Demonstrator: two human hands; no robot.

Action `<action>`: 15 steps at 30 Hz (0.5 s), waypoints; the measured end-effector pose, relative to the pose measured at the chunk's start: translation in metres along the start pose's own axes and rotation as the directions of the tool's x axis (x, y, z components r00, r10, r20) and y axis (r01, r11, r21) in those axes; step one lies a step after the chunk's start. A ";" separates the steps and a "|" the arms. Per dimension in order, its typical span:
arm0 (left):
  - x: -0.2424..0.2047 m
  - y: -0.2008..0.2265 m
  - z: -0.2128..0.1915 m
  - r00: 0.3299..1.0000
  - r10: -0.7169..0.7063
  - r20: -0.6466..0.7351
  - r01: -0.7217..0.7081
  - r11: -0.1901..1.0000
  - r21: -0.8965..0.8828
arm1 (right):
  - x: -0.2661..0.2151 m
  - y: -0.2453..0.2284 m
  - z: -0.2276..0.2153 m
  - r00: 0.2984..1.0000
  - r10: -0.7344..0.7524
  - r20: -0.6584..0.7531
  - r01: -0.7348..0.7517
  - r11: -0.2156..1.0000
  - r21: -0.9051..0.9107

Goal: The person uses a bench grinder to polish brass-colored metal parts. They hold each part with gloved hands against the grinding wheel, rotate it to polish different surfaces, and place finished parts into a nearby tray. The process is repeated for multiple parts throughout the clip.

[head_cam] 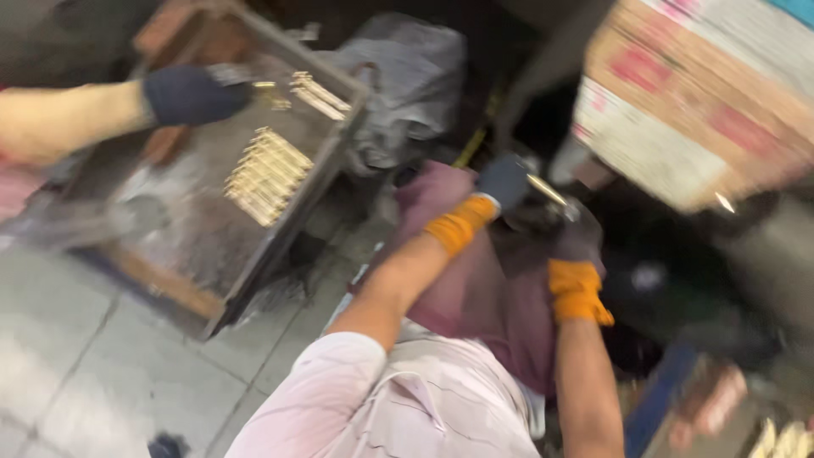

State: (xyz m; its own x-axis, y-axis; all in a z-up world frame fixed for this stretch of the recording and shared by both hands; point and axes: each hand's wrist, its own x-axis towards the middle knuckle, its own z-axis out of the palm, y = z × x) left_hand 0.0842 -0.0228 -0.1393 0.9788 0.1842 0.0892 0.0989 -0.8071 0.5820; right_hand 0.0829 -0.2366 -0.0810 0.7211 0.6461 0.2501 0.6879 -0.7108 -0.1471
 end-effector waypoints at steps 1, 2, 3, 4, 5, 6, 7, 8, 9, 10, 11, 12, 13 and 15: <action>-0.002 -0.003 -0.004 0.963 0.240 0.121 -0.268 0.885 0.381 | -0.004 -0.005 0.002 0.970 0.243 0.003 -0.224 0.890 0.398; 0.003 -0.004 -0.011 0.985 0.073 0.158 -0.107 0.969 0.223 | -0.004 -0.012 0.006 0.892 0.446 0.070 -0.351 0.587 0.730; -0.002 -0.001 -0.018 0.994 0.085 0.071 -0.097 0.978 0.187 | -0.005 -0.016 0.006 0.864 0.488 0.124 -0.387 0.486 0.784; -0.002 0.001 -0.030 0.996 0.079 -0.029 -0.074 0.985 0.154 | 0.000 -0.017 0.006 0.844 0.506 0.178 -0.403 0.380 0.833; -0.003 0.007 -0.042 0.997 0.035 -0.068 -0.031 0.998 0.047 | 0.004 -0.020 0.005 0.808 0.539 0.238 -0.400 0.206 0.893; -0.004 0.012 -0.056 0.995 -0.062 -0.083 0.052 0.991 -0.120 | 0.009 -0.024 0.004 0.780 0.546 0.307 -0.380 0.024 0.925; -0.007 0.018 -0.070 0.984 -0.161 -0.076 0.131 0.945 -0.300 | 0.013 -0.025 0.000 0.779 0.523 0.347 -0.394 -0.022 0.919; -0.013 0.024 -0.082 0.960 -0.281 -0.017 0.237 0.838 -0.492 | 0.012 -0.027 -0.004 0.776 0.493 0.394 -0.414 -0.073 0.907; -0.016 0.032 -0.091 0.928 -0.366 0.074 0.325 0.693 -0.644 | 0.008 -0.028 -0.010 0.772 0.460 0.439 -0.434 -0.123 0.892; -0.018 0.038 -0.099 0.895 -0.414 0.165 0.386 0.533 -0.753 | 0.003 -0.029 -0.015 0.777 0.421 0.468 -0.470 -0.105 0.876; -0.020 0.045 -0.104 0.871 -0.428 0.241 0.419 0.392 -0.819 | -0.003 -0.030 -0.021 0.780 0.382 0.496 -0.505 -0.085 0.859; -0.017 0.048 -0.112 0.853 -0.410 0.322 0.449 0.265 -0.853 | -0.002 -0.030 -0.025 0.787 0.337 0.517 -0.530 -0.060 0.846; -0.017 0.051 -0.117 0.916 -0.337 0.219 0.331 0.324 -0.886 | -0.002 -0.032 -0.029 0.810 0.287 0.511 -0.517 -0.063 0.854; -0.017 0.056 -0.123 0.986 -0.168 0.007 0.075 0.406 -0.911 | -0.004 -0.036 -0.035 0.848 0.186 0.495 -0.492 -0.069 0.868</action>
State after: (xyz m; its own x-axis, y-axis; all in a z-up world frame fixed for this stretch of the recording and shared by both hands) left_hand 0.0515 -0.0019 -0.0093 0.9496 0.3132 -0.0152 -0.0492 0.1967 0.9792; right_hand 0.0525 -0.2230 -0.0436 0.7808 0.5538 -0.2893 -0.3303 -0.0273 -0.9435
